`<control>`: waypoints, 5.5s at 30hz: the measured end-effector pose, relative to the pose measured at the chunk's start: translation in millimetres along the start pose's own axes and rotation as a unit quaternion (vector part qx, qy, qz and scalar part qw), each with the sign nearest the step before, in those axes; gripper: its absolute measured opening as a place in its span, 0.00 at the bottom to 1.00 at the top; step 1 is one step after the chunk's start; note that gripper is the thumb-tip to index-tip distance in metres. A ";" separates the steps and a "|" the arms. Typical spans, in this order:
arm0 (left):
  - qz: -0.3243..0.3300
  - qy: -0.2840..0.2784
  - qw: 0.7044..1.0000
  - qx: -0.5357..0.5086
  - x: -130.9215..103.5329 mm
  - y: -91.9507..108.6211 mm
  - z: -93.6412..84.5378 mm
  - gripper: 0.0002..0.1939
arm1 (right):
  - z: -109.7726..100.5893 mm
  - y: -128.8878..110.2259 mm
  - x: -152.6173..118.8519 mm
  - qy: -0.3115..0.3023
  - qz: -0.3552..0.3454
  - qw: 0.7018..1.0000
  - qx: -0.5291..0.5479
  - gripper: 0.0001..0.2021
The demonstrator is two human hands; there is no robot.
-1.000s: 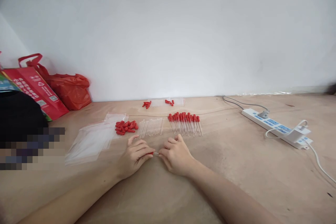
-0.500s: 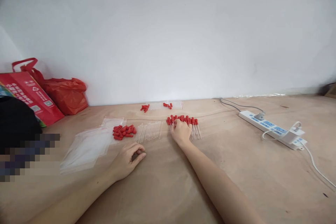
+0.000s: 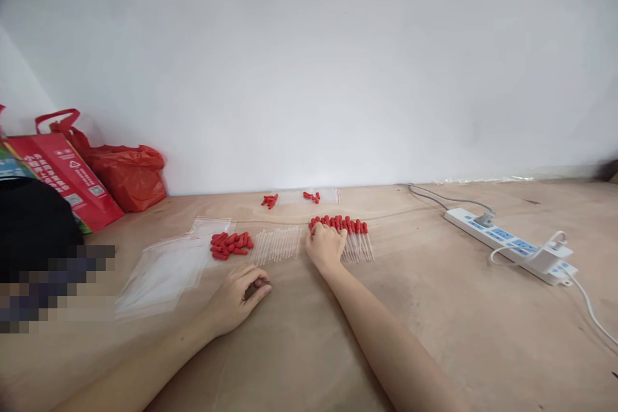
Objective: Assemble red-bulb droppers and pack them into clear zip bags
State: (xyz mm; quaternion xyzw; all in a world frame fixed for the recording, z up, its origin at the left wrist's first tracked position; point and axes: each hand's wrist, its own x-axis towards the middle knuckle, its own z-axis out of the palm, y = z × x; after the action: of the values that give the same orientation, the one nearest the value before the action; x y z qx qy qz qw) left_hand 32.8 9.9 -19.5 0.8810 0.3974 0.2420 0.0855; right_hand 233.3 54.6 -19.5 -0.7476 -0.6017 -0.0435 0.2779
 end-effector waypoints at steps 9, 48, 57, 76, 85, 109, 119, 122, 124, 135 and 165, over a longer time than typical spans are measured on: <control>-0.006 -0.009 1.000 0.006 -0.9 1.2 -1.6 0.04 | 14.8 -34.4 0.7 -0.063 0.023 0.997 -0.037 0.10; 0.075 0.063 0.994 0.051 -4.7 7.4 11.5 0.06 | -37.4 36.9 -79.8 -0.005 -0.349 0.929 0.123 0.10; 0.082 0.045 0.994 0.053 -2.7 15.5 10.9 0.09 | -31.5 32.3 -79.6 -0.023 -0.354 0.925 0.138 0.09; 0.120 0.072 0.990 -0.001 -2.9 19.5 8.8 0.10 | -28.2 32.3 -76.3 -0.034 -0.391 0.901 0.183 0.11; 0.148 0.053 0.987 0.035 -7.1 19.8 10.6 0.10 | -29.3 28.6 -75.5 -0.023 -0.433 0.894 0.108 0.12; 0.179 0.003 0.982 0.064 -3.5 3.0 0.4 0.10 | -31.3 23.6 -79.0 -0.014 -0.443 0.896 0.034 0.09; 0.036 0.002 0.998 -0.043 -3.2 -10.0 4.8 0.08 | -7.6 20.4 -40.7 0.012 -0.131 0.991 0.032 0.09; 0.050 -0.006 0.998 -0.050 -2.6 -10.0 4.5 0.08 | 3.4 12.0 -22.9 0.007 -0.098 0.995 0.010 0.08; 0.053 -0.018 0.997 -0.050 -2.5 -9.5 3.5 0.09 | 9.0 5.5 -13.9 0.001 -0.092 0.996 -0.003 0.07; 0.040 -0.044 0.997 -0.052 -2.2 -6.7 -0.3 0.12 | 18.3 -6.6 1.0 -0.036 -0.004 0.999 -0.032 0.10; -0.002 0.096 0.955 0.282 31.7 -54.4 -21.6 0.06 | -2.6 -37.7 5.1 -0.129 -0.004 0.991 -0.040 0.15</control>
State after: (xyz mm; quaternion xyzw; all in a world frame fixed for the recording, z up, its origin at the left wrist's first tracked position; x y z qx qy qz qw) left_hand 4.3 68.9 -8.0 0.8411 0.4576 0.2037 -0.2043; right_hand 200.6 62.4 -1.5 -0.7550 -0.6334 0.0278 0.1673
